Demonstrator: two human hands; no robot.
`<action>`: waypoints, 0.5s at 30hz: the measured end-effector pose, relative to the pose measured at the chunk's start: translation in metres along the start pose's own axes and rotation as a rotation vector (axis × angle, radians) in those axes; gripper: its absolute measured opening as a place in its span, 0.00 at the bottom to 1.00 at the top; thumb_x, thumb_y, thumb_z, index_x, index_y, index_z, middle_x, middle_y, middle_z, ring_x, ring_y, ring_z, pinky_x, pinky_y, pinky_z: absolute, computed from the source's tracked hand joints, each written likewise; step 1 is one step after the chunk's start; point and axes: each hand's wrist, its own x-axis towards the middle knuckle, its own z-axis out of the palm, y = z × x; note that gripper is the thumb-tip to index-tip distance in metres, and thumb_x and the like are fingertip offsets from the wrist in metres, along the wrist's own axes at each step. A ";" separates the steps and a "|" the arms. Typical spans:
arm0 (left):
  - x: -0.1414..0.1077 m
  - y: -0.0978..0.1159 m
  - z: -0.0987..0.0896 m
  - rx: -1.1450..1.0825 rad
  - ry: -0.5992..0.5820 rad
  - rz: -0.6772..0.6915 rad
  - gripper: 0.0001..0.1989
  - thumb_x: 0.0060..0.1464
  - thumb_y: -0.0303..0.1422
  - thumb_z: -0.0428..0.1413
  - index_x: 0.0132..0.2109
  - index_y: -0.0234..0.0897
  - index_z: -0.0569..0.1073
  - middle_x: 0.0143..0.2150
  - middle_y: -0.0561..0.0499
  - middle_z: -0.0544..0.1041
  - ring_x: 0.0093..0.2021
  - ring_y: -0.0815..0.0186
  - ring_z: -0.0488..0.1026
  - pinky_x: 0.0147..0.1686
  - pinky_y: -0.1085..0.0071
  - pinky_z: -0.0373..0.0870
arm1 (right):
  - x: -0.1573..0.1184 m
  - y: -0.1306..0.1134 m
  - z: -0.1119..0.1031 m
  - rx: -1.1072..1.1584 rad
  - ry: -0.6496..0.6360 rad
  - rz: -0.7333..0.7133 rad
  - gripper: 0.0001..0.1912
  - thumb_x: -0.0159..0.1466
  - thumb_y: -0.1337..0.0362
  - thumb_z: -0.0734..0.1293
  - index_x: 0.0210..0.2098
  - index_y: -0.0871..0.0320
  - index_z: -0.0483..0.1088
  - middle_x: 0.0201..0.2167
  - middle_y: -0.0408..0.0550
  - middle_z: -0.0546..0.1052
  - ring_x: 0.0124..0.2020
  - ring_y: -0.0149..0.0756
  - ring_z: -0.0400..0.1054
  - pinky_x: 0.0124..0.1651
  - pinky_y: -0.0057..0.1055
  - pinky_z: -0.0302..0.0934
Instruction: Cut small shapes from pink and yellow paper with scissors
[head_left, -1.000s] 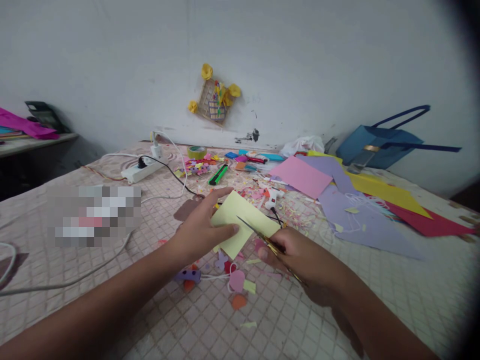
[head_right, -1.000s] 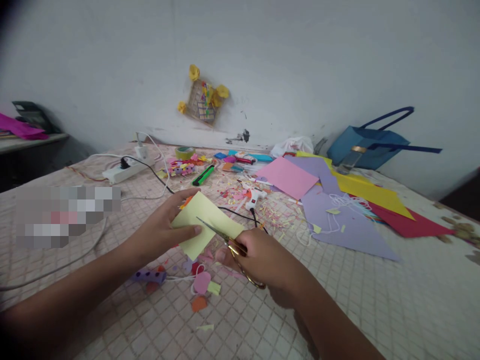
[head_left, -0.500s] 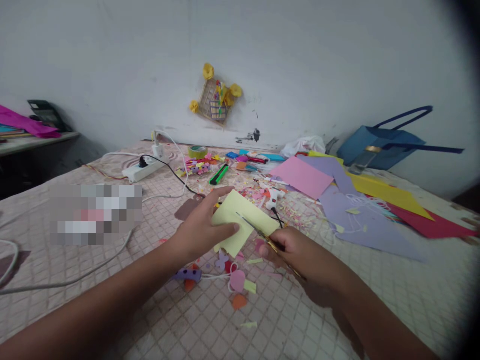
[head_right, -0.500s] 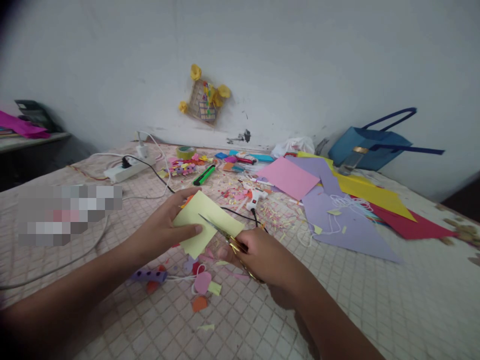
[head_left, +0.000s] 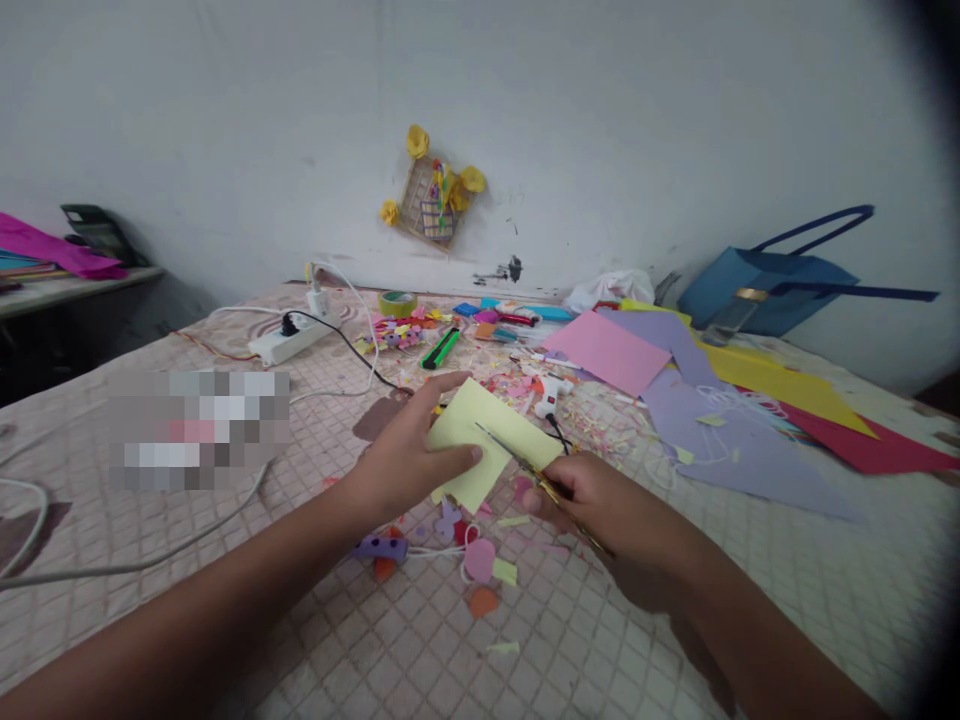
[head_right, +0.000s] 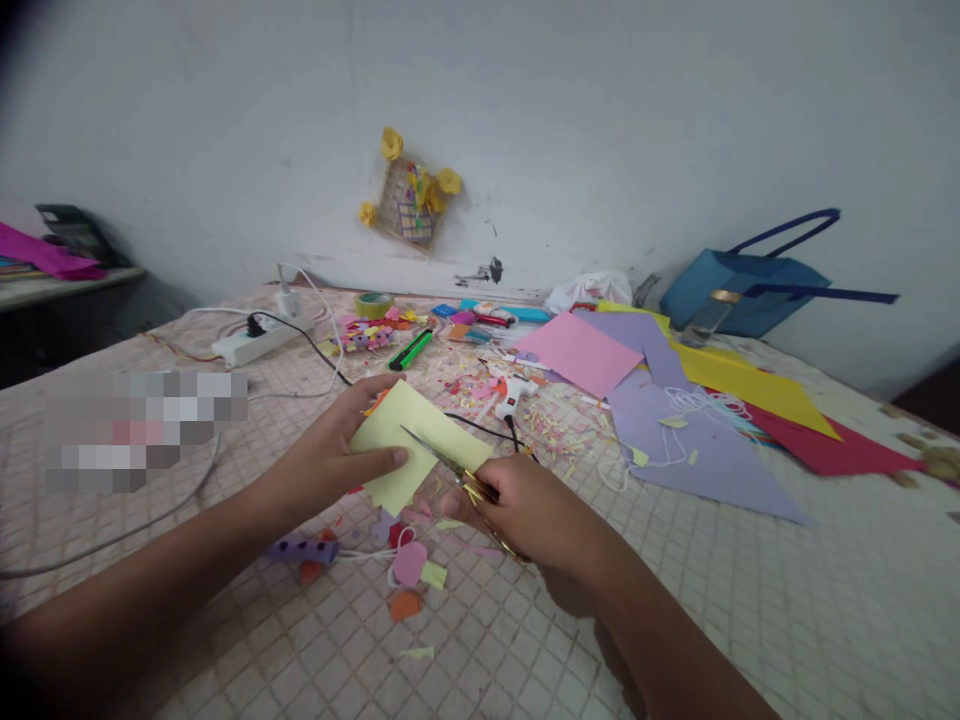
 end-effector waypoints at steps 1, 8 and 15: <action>0.000 0.000 0.000 0.005 -0.002 -0.004 0.32 0.45 0.27 0.57 0.56 0.47 0.54 0.37 0.54 0.69 0.30 0.69 0.69 0.27 0.74 0.67 | 0.000 0.001 0.001 0.006 0.002 0.003 0.24 0.58 0.44 0.61 0.20 0.60 0.61 0.17 0.38 0.58 0.20 0.26 0.50 0.19 0.24 0.39; 0.000 -0.002 -0.002 0.093 0.024 0.015 0.33 0.45 0.29 0.57 0.58 0.47 0.54 0.41 0.51 0.70 0.33 0.67 0.69 0.29 0.73 0.67 | 0.003 0.006 0.003 -0.032 0.039 -0.011 0.23 0.57 0.47 0.62 0.19 0.59 0.59 0.17 0.38 0.58 0.19 0.26 0.49 0.19 0.24 0.39; -0.001 -0.002 -0.001 0.105 -0.014 0.007 0.36 0.46 0.29 0.57 0.61 0.49 0.52 0.48 0.49 0.69 0.35 0.66 0.69 0.29 0.73 0.67 | -0.001 0.001 -0.003 -0.087 -0.018 0.003 0.23 0.57 0.47 0.62 0.19 0.59 0.56 0.17 0.38 0.56 0.19 0.26 0.49 0.19 0.24 0.39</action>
